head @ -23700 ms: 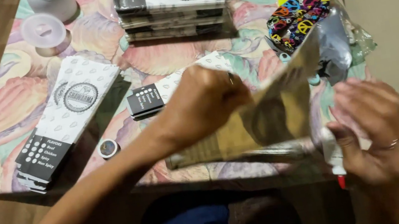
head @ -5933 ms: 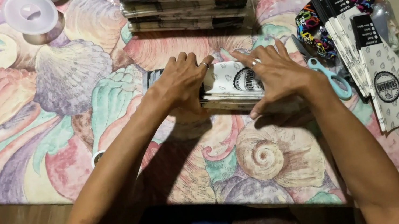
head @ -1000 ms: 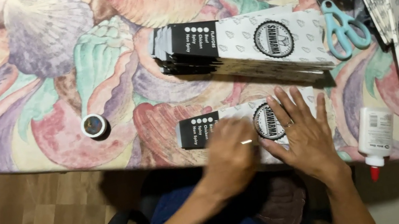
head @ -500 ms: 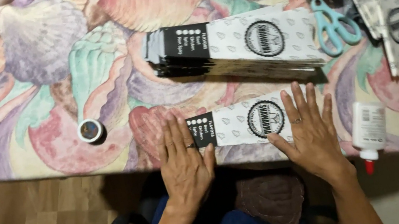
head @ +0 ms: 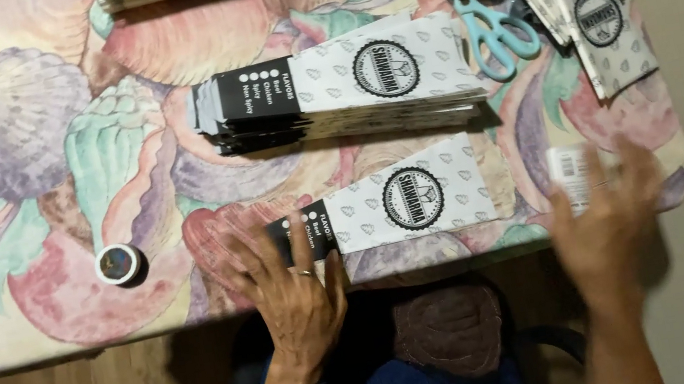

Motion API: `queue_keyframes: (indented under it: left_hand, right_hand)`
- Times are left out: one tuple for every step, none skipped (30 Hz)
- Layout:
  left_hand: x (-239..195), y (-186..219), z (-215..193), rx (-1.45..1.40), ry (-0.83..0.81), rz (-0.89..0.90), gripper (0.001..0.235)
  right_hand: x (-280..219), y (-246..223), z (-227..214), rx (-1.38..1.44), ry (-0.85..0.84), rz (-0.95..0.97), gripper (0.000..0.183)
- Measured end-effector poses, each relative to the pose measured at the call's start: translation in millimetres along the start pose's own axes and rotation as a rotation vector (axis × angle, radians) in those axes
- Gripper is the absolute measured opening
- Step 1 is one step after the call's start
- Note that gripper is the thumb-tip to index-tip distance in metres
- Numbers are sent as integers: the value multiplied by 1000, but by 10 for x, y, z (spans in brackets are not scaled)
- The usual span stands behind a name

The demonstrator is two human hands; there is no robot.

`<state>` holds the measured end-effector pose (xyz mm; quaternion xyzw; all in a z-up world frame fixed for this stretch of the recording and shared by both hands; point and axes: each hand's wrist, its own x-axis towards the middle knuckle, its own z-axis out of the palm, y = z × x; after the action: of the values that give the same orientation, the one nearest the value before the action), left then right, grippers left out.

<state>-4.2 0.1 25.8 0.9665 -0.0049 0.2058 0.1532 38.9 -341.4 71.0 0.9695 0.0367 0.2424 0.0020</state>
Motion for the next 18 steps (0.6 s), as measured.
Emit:
queue_keyframes:
  left_hand:
    - [44,-27,-16,-4,-1,3,66]
    - [86,-55,-31,-162,11,196,51]
    - [120,-80,-47,-320,22,387,43]
    - [161,-71,-68,-323,21,388,43]
    - [216,-68,-86,-328,-20,416,33]
    - [274,-63,-104,-332,-62,445,26]
    - [292,-111,-79,-332,-62,449,26]
    - [310,-160,-50,-286,-95,497,27]
    - [301,-201,-24,-242,-131,543,29]
    - [307,-245,-18,-244,-136,543,29]
    - [338,-290,-4,-221,-185,583,31]
    - [368,-337,9,-198,-233,623,34]
    - [382,-350,9,-199,-234,622,34]
    - [395,-362,8,-196,-234,661,33]
    - [423,-377,9,-192,-233,701,32]
    - [444,-379,0,-193,-233,700,32]
    - [460,-386,-13,-190,-240,714,29]
    - [475,-394,-27,-187,-248,728,26]
  right_hand:
    - [13,132,16,-4,0,3,56]
    - [24,263,33,120,-194,293,72]
    - [34,396,48,247,-389,579,89]
    - [86,336,-27,244,-388,581,89]
    - [151,273,-93,438,-420,728,77]
    - [217,211,-159,638,-450,870,67]
    - [149,264,-100,639,-448,874,67]
    - [79,318,-37,769,-353,910,53]
    - [-12,376,18,895,-260,944,40]
    - [-146,462,81,892,-263,949,40]
    - [-243,550,151,1055,-100,906,35]
    - [-339,636,219,1214,66,853,31]
    - [-349,547,123,1213,64,853,31]
    - [-359,459,27,1336,147,792,42]
    - [-358,369,-65,1457,231,726,55]
    - [-423,360,-62,1457,231,726,55]
    - [-490,346,-54,1418,301,745,50]
    - [-558,332,-45,1379,371,763,46]
